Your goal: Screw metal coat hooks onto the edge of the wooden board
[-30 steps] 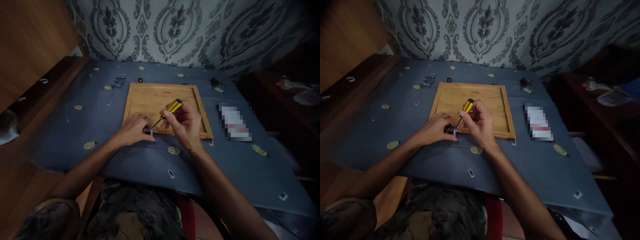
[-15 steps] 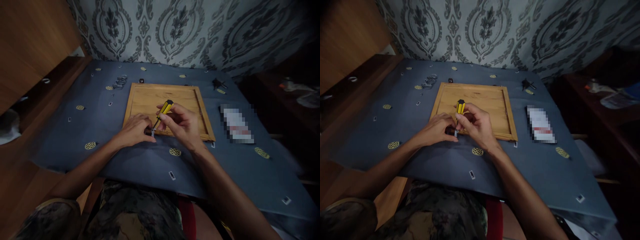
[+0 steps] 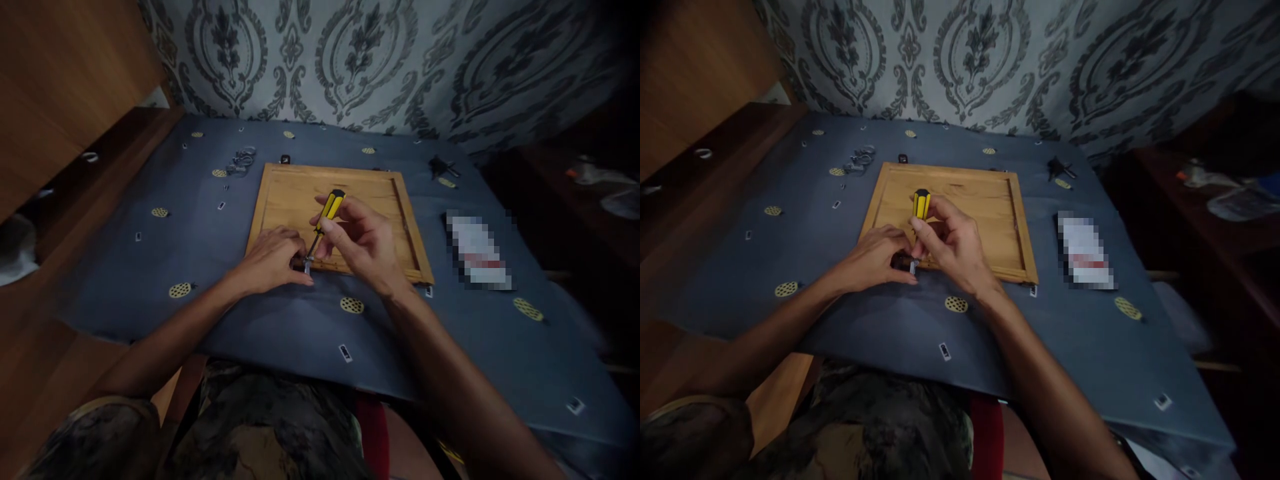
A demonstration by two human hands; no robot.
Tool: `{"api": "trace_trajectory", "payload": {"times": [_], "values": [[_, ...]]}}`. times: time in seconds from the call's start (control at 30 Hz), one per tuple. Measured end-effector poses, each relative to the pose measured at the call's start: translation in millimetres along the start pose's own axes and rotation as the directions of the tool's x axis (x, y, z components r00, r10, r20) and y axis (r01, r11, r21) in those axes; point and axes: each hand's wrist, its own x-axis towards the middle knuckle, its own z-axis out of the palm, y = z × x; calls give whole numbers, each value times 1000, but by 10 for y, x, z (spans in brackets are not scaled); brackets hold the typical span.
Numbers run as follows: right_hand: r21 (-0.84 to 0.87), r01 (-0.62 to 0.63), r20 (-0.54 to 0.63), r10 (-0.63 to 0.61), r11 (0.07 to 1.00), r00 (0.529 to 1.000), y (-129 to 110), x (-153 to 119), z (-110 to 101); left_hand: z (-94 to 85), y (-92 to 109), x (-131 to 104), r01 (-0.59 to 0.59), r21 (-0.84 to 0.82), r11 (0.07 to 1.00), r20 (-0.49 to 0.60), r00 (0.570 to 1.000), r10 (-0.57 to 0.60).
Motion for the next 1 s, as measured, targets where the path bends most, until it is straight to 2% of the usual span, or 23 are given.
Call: {"api": "trace_trajectory", "payload": {"times": [0.13, 0.3, 0.4, 0.5, 0.57, 1.0], "values": [[-47, 5, 31, -3, 999, 1000, -15, 8, -44, -1, -4, 9, 5, -14, 1000, 8, 1000, -4], [-63, 26, -32, -28, 998, 999, 30, 14, 17, 16, -19, 6, -2, -52, 999, 4, 1000, 2], [-84, 63, -118, -73, 994, 990, 23, -23, 51, 10, -12, 4, 8, -41, 999, 4, 1000, -8], [-125, 113, -240, -141, 986, 960, -20, -64, 45, -6, 1, 2, 18, -27, 999, 18, 1000, -17], [-139, 131, -271, -165, 982, 948, -39, -80, 29, -14, 3, 1, 9, -22, 1000, 20, 1000, -9], [-166, 107, -218, -142, 980, 965, 75, -106, -1, -35, 28, 3, 24, -6, 1000, 32, 999, -23]]}}
